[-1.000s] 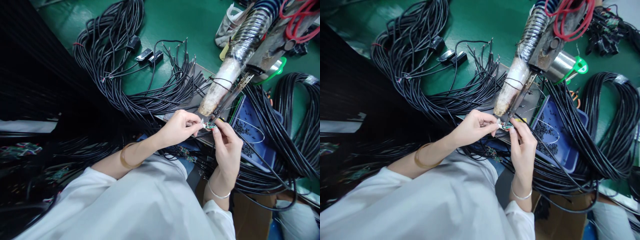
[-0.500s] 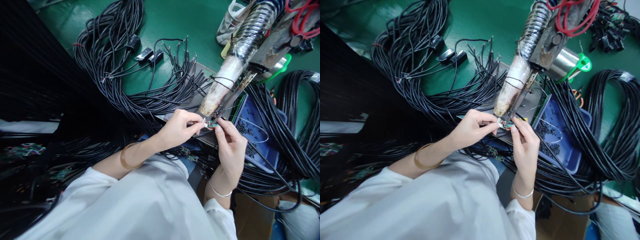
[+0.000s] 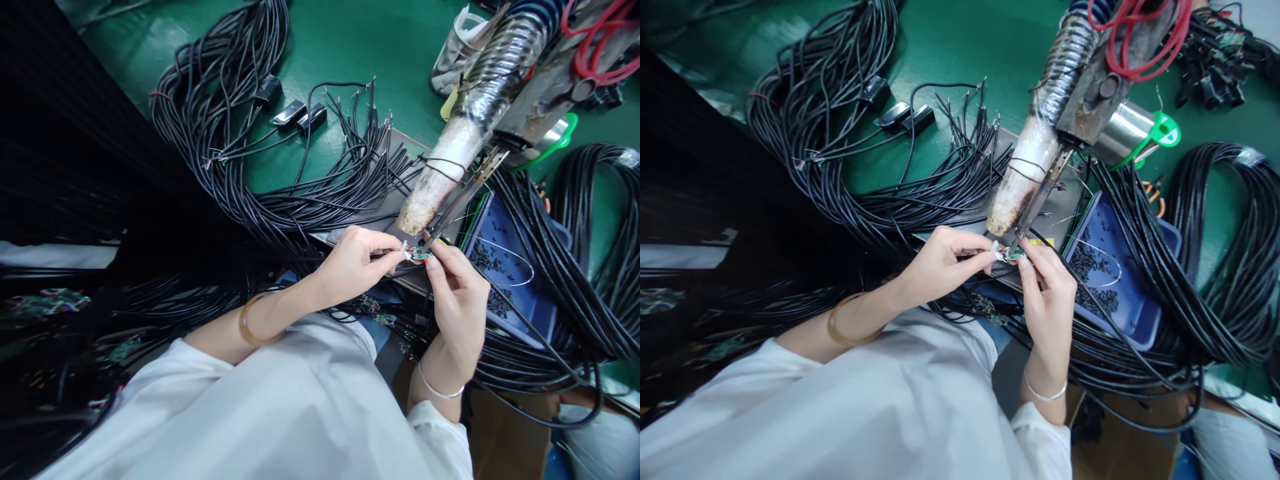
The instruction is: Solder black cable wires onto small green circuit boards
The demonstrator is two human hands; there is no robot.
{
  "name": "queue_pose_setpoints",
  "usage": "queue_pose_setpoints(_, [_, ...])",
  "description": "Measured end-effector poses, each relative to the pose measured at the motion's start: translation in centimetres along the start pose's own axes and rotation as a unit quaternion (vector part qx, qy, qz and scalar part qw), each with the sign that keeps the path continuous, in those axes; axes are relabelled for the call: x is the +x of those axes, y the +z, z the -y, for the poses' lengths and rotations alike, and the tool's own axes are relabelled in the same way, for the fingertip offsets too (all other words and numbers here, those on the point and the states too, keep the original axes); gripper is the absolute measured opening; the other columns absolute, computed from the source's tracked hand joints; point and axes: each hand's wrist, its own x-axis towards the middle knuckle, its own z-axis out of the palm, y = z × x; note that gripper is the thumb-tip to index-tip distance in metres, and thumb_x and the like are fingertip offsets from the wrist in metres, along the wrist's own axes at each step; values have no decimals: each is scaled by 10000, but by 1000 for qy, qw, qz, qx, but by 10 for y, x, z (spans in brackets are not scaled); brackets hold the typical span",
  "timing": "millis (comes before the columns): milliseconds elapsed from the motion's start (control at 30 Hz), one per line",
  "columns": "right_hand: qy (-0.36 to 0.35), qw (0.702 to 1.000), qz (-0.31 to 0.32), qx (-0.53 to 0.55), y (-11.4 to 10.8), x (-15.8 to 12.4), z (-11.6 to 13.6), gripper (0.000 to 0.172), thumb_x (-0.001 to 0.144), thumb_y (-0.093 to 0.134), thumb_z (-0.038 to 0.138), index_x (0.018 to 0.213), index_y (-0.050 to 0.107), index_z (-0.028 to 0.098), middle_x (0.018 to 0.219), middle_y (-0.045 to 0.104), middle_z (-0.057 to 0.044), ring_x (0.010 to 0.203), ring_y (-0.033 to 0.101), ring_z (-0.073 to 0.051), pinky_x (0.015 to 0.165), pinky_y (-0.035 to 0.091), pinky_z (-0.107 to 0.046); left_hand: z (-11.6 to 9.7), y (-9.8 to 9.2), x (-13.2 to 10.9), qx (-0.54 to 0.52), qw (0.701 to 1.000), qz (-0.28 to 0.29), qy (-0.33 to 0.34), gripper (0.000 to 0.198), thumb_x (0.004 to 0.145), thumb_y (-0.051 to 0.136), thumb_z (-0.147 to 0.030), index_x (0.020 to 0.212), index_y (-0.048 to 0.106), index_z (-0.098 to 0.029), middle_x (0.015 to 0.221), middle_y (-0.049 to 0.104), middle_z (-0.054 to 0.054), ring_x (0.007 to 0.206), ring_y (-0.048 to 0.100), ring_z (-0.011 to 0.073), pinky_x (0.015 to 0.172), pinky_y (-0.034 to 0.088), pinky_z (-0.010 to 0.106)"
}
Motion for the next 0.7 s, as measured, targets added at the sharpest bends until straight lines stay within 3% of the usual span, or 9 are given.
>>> queue_pose_setpoints(167, [3,1000,1,-3,-1,-3,1,248,965,620,335,1172,739,268,1142,722,-54,1045,685,-183,846,583,-305,1,1,-1,-12,1000,6,0,315,919,576,-224,636,667,-122,618,655,20,587,554,103,588,414,210])
queue_pose_setpoints(433, [-8,1000,4,-19,-2,-7,-1,263,962,632,303,1207,729,292,1151,736,-36,1040,701,-180,855,575,-300,0,-3,-3,21,999,22,11,299,921,580,-213,651,670,-121,572,600,-17,540,472,70,547,348,198])
queue_pose_setpoints(600, [-10,998,23,-58,-4,-14,2,280,971,619,306,1232,719,287,1143,749,-36,1020,719,-191,925,580,-342,0,-7,-5,21,998,51,20,291,922,575,-236,678,669,-108,591,606,-5,550,460,70,519,314,198])
queue_pose_setpoints(700, [-16,994,4,-107,-7,-23,13,286,961,636,288,1236,713,278,1159,748,-40,1032,721,-198,928,582,-351,1,-9,-5,-23,996,84,-12,276,917,574,-239,698,669,-102,576,599,-5,536,453,64,522,332,185])
